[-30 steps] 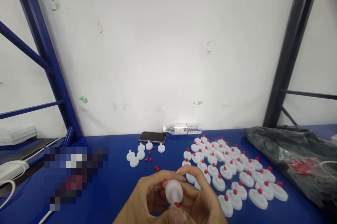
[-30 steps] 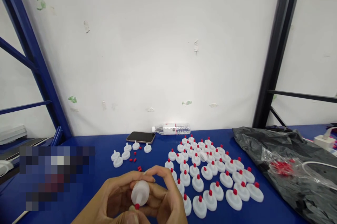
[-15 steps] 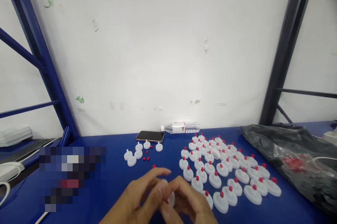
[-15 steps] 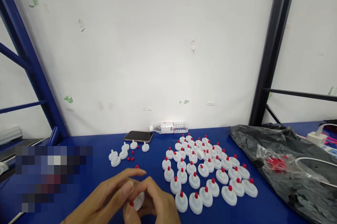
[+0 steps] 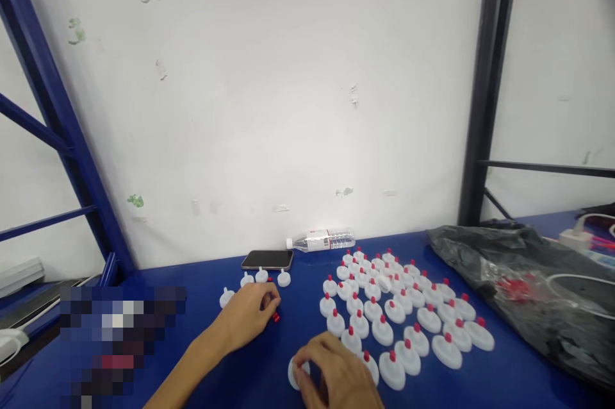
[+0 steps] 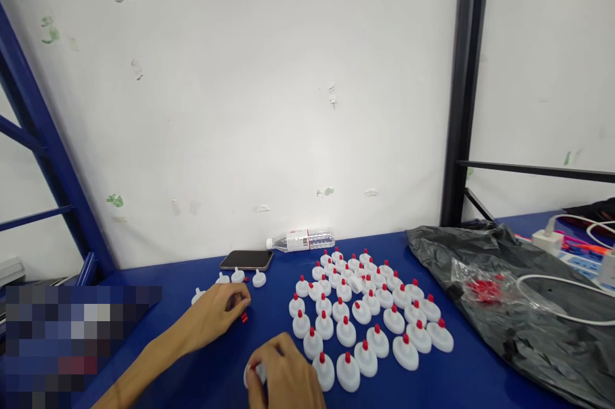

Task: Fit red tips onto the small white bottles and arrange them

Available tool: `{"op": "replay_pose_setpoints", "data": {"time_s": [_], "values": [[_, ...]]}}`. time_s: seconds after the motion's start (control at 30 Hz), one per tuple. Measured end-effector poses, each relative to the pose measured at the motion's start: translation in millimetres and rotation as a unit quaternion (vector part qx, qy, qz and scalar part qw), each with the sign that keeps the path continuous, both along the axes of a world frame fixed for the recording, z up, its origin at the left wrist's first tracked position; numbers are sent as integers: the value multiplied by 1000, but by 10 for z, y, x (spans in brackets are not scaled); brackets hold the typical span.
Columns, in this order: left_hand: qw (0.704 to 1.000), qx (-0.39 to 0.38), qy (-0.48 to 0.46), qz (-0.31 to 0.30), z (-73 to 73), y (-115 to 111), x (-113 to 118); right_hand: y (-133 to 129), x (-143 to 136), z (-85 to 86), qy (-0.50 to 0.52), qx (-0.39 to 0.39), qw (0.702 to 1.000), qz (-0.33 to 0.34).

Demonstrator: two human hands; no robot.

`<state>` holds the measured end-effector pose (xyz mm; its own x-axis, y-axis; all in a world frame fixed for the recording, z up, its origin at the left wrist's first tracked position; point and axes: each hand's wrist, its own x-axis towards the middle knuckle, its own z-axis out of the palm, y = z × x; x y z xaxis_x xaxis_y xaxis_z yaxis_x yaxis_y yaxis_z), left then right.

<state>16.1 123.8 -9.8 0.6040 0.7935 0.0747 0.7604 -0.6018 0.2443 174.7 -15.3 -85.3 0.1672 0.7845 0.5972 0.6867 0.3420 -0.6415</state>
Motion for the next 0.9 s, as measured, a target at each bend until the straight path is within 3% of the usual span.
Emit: {"op": "replay_pose_setpoints", "data": {"time_s": [0.17,0.33,0.5,0.67,0.8,0.9], "values": [[998,-45,-26,-31,-27,31,-108,-27,98,78,5,20,996,-88],[995,-76,-34,-53,-65,92,-183,-57,-19,192,28,33,998,-51],[997,-55,-32,-48,-102,87,-166,-47,-121,203,59,30,997,-27],[998,8,-54,-19,36,-24,-135,-46,-101,229,83,42,995,-35],[993,40,-108,-28,167,-110,-106,-114,-37,340,114,39,991,-53],[987,50,-149,-33,188,-138,-87,-182,40,422,140,34,987,-74]]}}
